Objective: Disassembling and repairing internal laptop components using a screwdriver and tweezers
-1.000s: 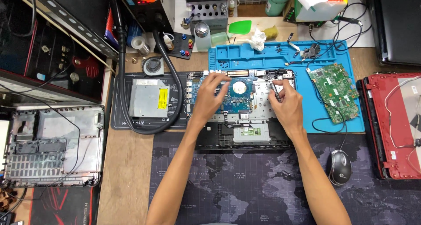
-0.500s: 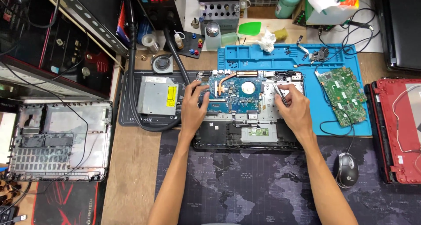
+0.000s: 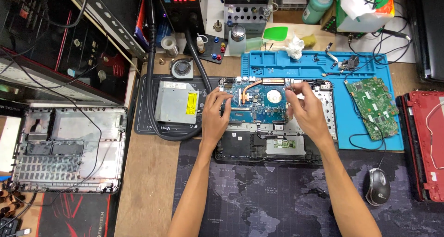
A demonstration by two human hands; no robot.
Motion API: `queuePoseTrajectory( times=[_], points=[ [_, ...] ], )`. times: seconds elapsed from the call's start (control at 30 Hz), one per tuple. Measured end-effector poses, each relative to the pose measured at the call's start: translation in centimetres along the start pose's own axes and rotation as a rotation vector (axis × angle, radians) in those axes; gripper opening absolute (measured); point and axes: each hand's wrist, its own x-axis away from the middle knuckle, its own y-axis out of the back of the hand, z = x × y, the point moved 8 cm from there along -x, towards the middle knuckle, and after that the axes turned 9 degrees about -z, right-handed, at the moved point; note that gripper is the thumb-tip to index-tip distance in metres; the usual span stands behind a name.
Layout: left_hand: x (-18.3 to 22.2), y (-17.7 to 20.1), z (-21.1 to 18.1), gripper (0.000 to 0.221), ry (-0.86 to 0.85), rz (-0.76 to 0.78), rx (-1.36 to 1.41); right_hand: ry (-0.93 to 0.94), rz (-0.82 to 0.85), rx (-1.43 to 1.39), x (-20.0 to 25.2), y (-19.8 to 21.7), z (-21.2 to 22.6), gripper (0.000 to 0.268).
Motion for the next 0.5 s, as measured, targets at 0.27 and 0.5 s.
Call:
queuePoseTrajectory(
  times=[0.27, 0.5],
  points=[
    [0.0, -0.1, 0.3, 0.014, 0.034, 0.017, 0.007, 0.482, -0.069, 0.223, -6.2, -2.7, 8.2, 0.009],
    [0.1, -0.4, 0.3, 0.017, -0.078, 0.021, 0.009, 0.812, -0.263, 0.381, -10.5, -3.8, 11.7, 0.006]
  ],
)
